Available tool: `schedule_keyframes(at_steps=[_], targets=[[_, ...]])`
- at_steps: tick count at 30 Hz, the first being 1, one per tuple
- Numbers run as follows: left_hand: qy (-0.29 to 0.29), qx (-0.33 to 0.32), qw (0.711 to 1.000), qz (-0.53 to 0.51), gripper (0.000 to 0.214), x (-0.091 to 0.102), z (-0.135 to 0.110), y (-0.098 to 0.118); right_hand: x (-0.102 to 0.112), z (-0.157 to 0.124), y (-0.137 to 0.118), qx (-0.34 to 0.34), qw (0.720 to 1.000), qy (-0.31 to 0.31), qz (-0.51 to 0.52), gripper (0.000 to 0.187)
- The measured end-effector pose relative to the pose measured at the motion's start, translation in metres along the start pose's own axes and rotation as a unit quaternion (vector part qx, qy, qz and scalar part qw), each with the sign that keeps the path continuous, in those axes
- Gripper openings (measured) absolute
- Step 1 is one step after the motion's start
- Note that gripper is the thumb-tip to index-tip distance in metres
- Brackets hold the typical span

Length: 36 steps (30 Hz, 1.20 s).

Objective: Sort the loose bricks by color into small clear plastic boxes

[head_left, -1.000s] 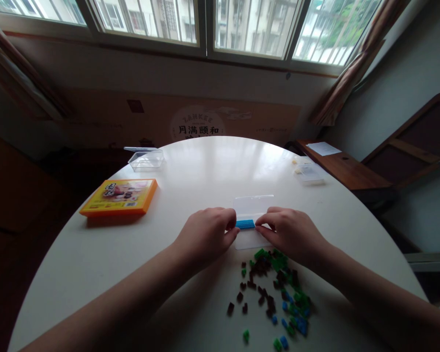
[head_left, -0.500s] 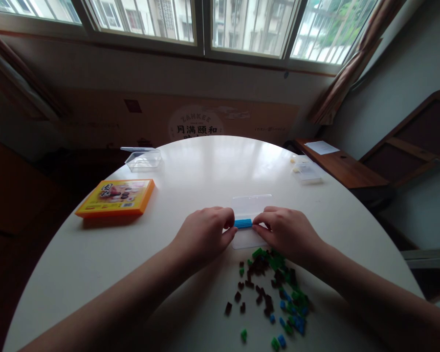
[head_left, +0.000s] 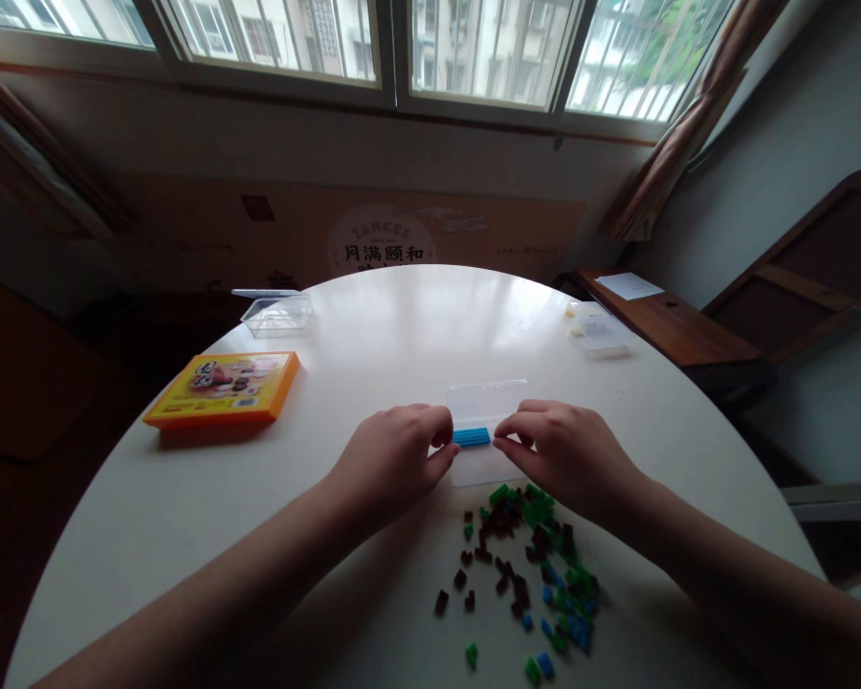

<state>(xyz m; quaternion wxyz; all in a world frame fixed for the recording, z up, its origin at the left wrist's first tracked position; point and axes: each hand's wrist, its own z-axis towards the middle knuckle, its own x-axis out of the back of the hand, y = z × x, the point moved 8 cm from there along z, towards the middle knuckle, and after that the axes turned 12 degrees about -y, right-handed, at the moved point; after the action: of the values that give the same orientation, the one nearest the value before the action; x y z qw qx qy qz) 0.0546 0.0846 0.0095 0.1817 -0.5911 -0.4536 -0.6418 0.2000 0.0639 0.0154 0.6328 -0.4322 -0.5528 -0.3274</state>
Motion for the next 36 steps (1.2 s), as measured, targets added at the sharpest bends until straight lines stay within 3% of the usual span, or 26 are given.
schedule_keyframes(at_steps=[5,10,14,20,28,36], targets=[[-0.003,0.001,1.0,0.002,0.008,0.001,0.001,0.0,0.017,-0.013,0.007,0.038,0.998,0.009,0.051,0.015],[-0.004,-0.019,1.0,0.008,0.008,0.002,0.002,0.001,0.023,-0.028,-0.003,0.161,0.978,-0.113,0.07,0.015],[-0.003,-0.069,0.998,0.009,0.011,0.004,0.0,0.008,0.025,-0.043,-0.013,0.209,0.954,-0.201,0.077,0.022],[0.004,-0.15,0.988,0.033,0.024,0.006,-0.002,0.02,0.017,-0.059,-0.018,0.215,0.935,-0.272,0.077,0.029],[0.047,-0.201,0.978,0.044,0.036,0.009,-0.009,0.03,0.015,-0.065,-0.03,0.239,0.927,-0.284,0.053,0.014],[0.019,-0.217,0.974,0.066,0.038,0.006,-0.01,0.037,0.011,-0.068,-0.026,0.216,0.931,-0.291,0.034,0.012]])
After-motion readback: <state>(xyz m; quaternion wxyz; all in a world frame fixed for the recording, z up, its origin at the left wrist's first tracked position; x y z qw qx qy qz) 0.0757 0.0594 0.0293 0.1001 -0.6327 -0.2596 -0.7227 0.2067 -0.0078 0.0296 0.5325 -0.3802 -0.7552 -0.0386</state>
